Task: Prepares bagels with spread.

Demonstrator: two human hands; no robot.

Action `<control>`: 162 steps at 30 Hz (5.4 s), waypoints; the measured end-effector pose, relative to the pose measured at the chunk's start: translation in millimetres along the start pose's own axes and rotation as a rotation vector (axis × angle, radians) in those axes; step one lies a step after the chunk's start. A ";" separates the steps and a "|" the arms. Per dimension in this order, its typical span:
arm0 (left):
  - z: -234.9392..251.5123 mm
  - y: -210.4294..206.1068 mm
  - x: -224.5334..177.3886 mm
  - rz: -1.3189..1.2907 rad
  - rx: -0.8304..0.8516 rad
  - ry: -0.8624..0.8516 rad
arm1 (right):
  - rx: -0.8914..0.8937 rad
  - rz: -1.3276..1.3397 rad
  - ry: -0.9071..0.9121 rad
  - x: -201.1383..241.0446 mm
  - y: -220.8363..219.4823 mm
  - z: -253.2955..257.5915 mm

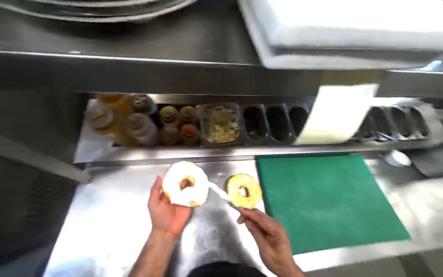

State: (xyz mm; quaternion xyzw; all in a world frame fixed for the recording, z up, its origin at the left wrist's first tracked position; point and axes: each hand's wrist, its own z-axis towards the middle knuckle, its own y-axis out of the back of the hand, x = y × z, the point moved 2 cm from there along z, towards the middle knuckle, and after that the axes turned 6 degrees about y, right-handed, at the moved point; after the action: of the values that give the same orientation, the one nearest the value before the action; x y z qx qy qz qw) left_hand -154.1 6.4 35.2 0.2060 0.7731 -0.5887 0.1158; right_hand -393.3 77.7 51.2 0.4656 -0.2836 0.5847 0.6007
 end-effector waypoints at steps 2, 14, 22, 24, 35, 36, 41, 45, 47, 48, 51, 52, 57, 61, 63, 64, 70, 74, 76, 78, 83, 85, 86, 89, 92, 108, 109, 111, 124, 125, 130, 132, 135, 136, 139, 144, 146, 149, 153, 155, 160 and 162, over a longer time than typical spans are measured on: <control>3.1 -19.1 41.3 0.022 0.006 0.201 | -0.144 -0.091 -0.054 2.4 45.8 -13.3; 94.2 -34.3 99.4 2.079 0.227 0.186 | -0.334 -0.337 -0.320 -11.4 104.2 -21.8; 62.1 -4.1 80.3 1.492 0.133 0.505 | 0.192 -1.014 -0.308 -71.1 31.4 169.5; 43.8 9.9 65.5 1.114 0.107 0.397 | 0.280 -1.100 -0.322 -80.0 15.4 200.3; -28.6 68.7 -4.2 -0.184 -0.020 0.173 | 0.257 -0.582 -0.621 -91.7 -9.1 205.9; -28.3 67.2 -6.4 -0.207 -0.011 0.144 | 0.160 -0.380 -0.672 -94.6 -10.1 196.2; -20.2 48.8 -29.2 -0.219 0.021 0.015 | -0.150 0.550 -0.826 -87.5 -22.6 140.0; -1.8 40.5 -36.2 -0.167 -0.015 -0.025 | -0.078 0.634 -0.653 -63.3 -18.1 109.3; 4.2 31.0 -37.3 -0.176 -0.014 -0.012 | 0.019 0.516 -0.490 -56.3 -14.8 94.2; 5.9 26.3 -37.3 -0.168 -0.004 0.007 | 0.063 0.434 -0.384 -54.7 -12.5 86.2; 6.2 14.8 -36.1 -0.113 -0.014 0.078 | 0.187 0.178 -0.072 -53.9 -8.6 66.3; 4.9 12.1 -35.7 -0.100 -0.033 0.099 | 0.217 0.095 0.006 -55.2 -8.5 62.3; -1.0 5.4 -35.5 -0.085 -0.044 0.139 | 0.269 -0.184 0.228 -62.3 -8.3 54.6; -4.7 6.4 -36.4 -0.104 -0.034 0.136 | 0.259 -0.333 0.313 -61.4 -1.0 52.8; -6.1 7.2 -36.8 -0.115 -0.028 0.131 | 0.259 -0.404 0.335 -60.8 8.2 52.4; -6.3 7.9 -36.9 -0.120 -0.027 0.126 | 0.262 -0.433 0.340 -61.2 14.3 52.3; -6.6 18.1 -39.1 -0.202 0.023 -0.045 | 0.210 -0.591 0.286 -66.2 54.2 43.4; -1.9 27.1 -37.1 -0.193 0.077 -0.035 | 0.113 -0.344 0.047 -44.5 24.1 36.6; 4.3 25.6 -31.2 -0.155 0.040 0.000 | 0.094 -0.238 -0.034 -35.0 -2.9 32.1; 9.6 20.9 -25.2 -0.159 0.019 -0.038 | 0.085 -0.218 -0.073 -29.6 -23.7 25.0; 15.7 10.2 -13.5 -0.082 -0.021 -0.197 | 0.058 -0.427 0.025 -25.4 -46.3 8.5; 18.0 10.5 -10.5 -0.069 -0.057 -0.208 | 0.105 -0.421 0.055 -20.4 -50.5 5.5; 18.1 11.6 -9.9 -0.076 -0.076 -0.193 | 0.140 -0.353 0.039 -17.4 -51.4 5.8; 17.8 17.0 -12.6 -0.191 -0.094 -0.126 | 0.177 0.004 -0.088 -15.9 -48.4 18.1; 13.0 23.7 -23.0 -0.313 -0.037 -0.151 | 0.037 -0.218 -0.142 -30.0 -21.3 59.9; -11.4 66.8 -39.2 -0.271 -0.083 -0.062 | 0.352 -0.713 -0.520 -59.0 -22.3 205.5; -9.6 65.8 -38.9 -0.246 -0.082 -0.061 | 0.242 -0.555 -0.553 -63.6 -23.5 193.6; -5.3 61.6 -36.6 -0.174 -0.089 -0.048 | 0.057 -0.228 -0.622 -74.7 -28.1 168.8; 16.5 23.0 -45.3 -0.148 0.070 -0.028 | 0.164 -0.007 -0.013 -44.9 -30.4 70.8; 15.5 17.9 -42.8 -0.156 0.063 -0.028 | 0.173 -0.069 0.051 -45.5 -32.7 68.6; 8.9 7.9 -41.2 -0.176 0.017 0.020 | 0.209 -0.345 0.304 -55.7 -33.8 64.6; 5.9 7.1 -43.8 -0.175 0.011 0.024 | 0.220 -0.417 0.358 -54.5 -27.9 63.2; 3.7 8.4 -50.5 -0.192 -0.028 -0.031 | 0.230 -0.521 0.407 -51.8 -7.4 59.2; 3.5 10.9 -53.3 -0.206 -0.045 -0.060 | 0.232 -0.560 0.408 -52.1 2.2 57.3; 3.7 22.3 -60.0 -0.259 -0.009 -0.164 | 0.215 -0.620 0.358 -52.5 24.6 50.6; 8.8 27.0 -45.4 -0.176 0.017 -0.137 | 0.128 -0.303 0.044 -21.9 -15.3 41.8; 12.4 20.4 -36.5 -0.108 -0.041 -0.174 | 0.121 -0.217 -0.057 -14.7 -37.5 34.7; 16.4 14.1 -27.4 -0.016 -0.106 -0.297 | 0.109 -0.216 -0.148 -10.2 -54.3 23.2; 17.8 13.6 -19.3 0.216 -0.141 -0.428 | 0.157 -0.168 -0.229 -2.0 -62.2 11.7; 19.1 15.3 -18.1 0.285 -0.172 -0.445 | 0.206 -0.057 -0.303 10.5 -63.7 11.6; 17.0 20.1 -22.9 0.086 -0.144 -0.412 | 0.212 0.294 -0.373 21.8 -58.9 18.7; 14.7 17.5 -26.6 -0.034 -0.119 -0.377 | 0.127 0.123 -0.283 -0.1 -52.1 18.8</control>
State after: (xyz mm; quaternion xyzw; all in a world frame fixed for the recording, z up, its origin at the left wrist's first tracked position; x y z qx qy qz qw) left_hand -123.5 -8.6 27.2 0.0719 0.7746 -0.5719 0.2605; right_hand -339.1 67.0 46.8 0.5620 -0.3559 0.5657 0.4873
